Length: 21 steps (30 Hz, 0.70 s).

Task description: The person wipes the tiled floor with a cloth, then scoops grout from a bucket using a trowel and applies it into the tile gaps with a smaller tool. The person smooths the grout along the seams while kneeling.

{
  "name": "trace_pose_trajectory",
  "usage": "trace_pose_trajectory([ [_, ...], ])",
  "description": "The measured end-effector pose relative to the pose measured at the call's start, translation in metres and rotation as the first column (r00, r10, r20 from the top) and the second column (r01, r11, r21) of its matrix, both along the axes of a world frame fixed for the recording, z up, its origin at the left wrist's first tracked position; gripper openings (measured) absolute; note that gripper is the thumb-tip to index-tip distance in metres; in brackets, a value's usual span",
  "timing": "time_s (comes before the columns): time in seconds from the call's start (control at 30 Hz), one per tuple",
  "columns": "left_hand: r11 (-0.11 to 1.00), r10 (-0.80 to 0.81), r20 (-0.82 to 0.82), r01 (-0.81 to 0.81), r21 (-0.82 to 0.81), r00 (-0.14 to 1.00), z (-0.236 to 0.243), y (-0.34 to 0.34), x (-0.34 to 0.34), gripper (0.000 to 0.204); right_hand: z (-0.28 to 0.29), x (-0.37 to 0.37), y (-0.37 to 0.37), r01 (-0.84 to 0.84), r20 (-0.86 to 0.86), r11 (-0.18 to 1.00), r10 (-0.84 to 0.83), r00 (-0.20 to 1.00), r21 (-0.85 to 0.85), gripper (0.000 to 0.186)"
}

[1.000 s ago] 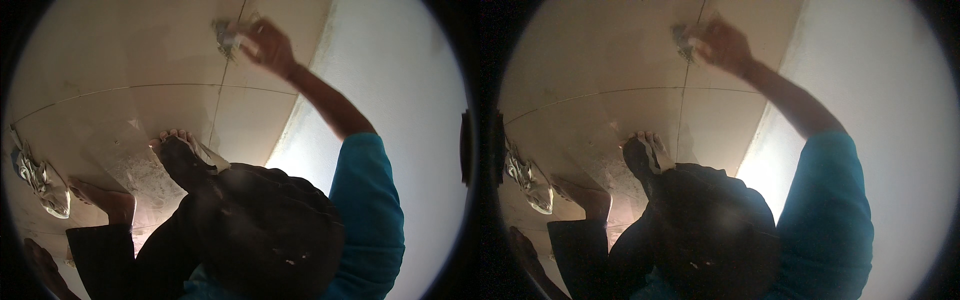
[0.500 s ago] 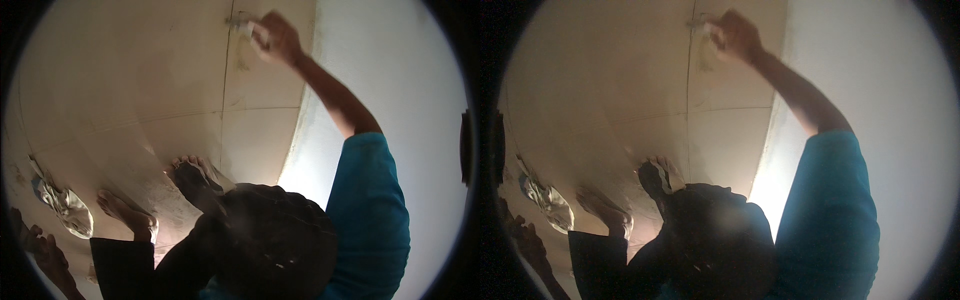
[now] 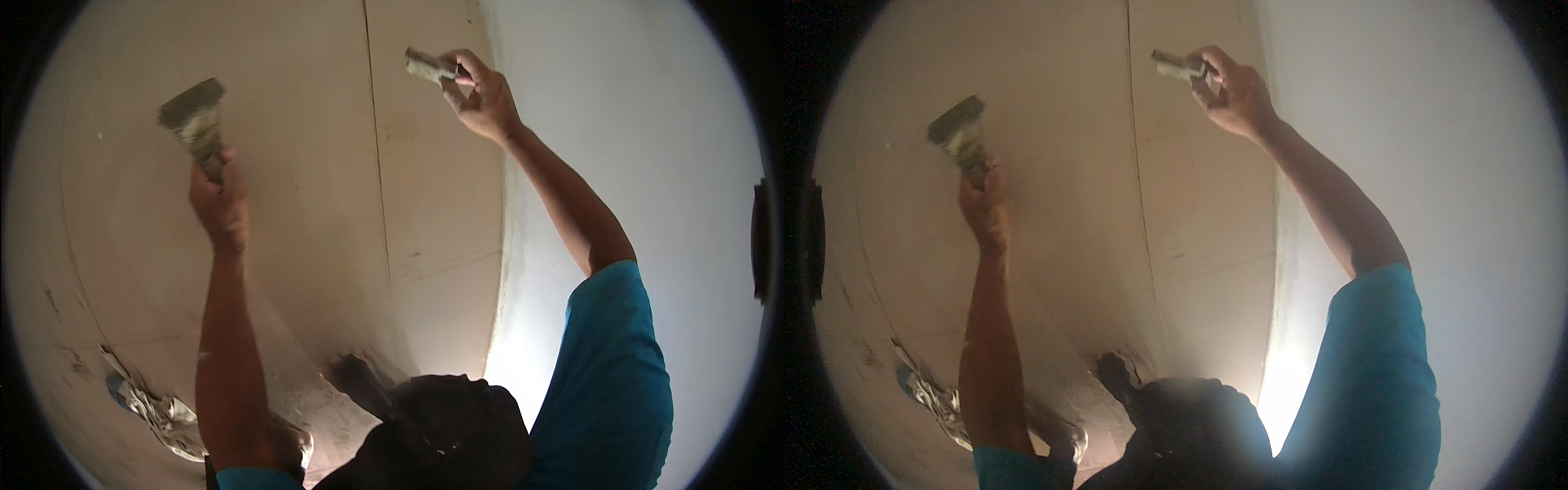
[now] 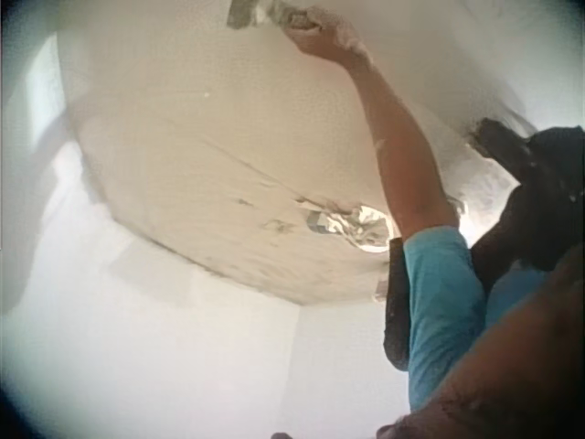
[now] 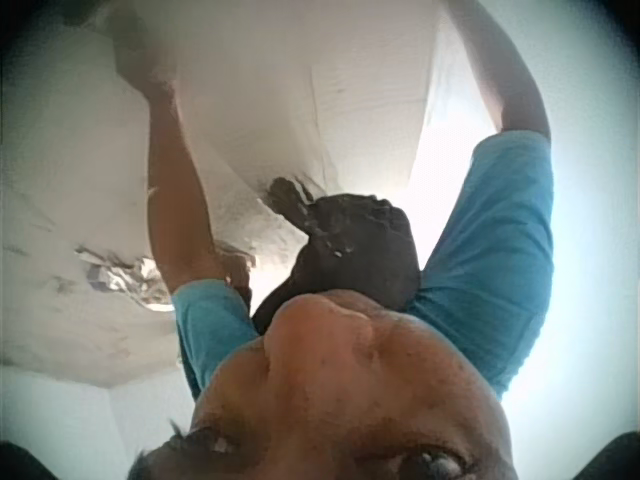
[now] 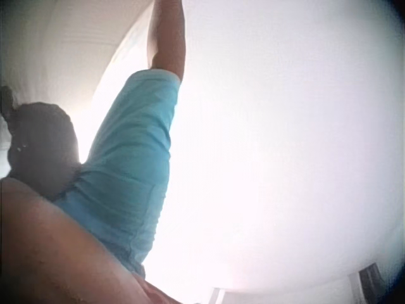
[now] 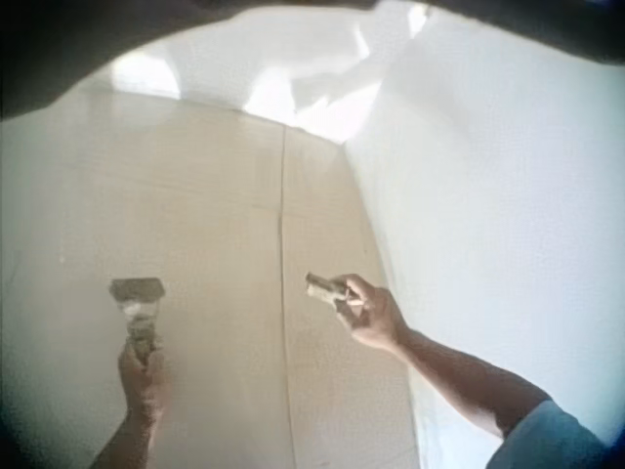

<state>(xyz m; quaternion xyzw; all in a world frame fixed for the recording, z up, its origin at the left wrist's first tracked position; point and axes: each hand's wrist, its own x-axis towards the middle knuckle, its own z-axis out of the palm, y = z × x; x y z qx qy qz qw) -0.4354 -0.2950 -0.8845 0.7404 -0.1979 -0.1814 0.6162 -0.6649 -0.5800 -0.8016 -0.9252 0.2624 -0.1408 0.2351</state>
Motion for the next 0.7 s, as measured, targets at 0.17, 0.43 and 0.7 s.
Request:
trace_pose_trajectory([
  [0.17,0.99,-0.006,0.215,-0.025,0.141,0.977,-0.038,-0.045,0.026,0.025,-0.013,0.068,-0.062,-0.124,0.167,0.992,0.12,0.979,0.015,0.036],
  [0.43,0.96,0.048,0.257,-0.116,0.257,0.965,-0.041,-0.049,0.018,0.025,-0.054,0.124,-0.122,-0.226,-0.003,0.94,0.233,0.972,-0.256,0.044],
  [0.7,0.957,0.071,0.123,-0.102,0.271,0.99,-0.031,-0.051,0.015,0.028,-0.077,0.132,-0.15,-0.491,-0.292,0.558,0.41,0.864,-0.669,0.041],
])
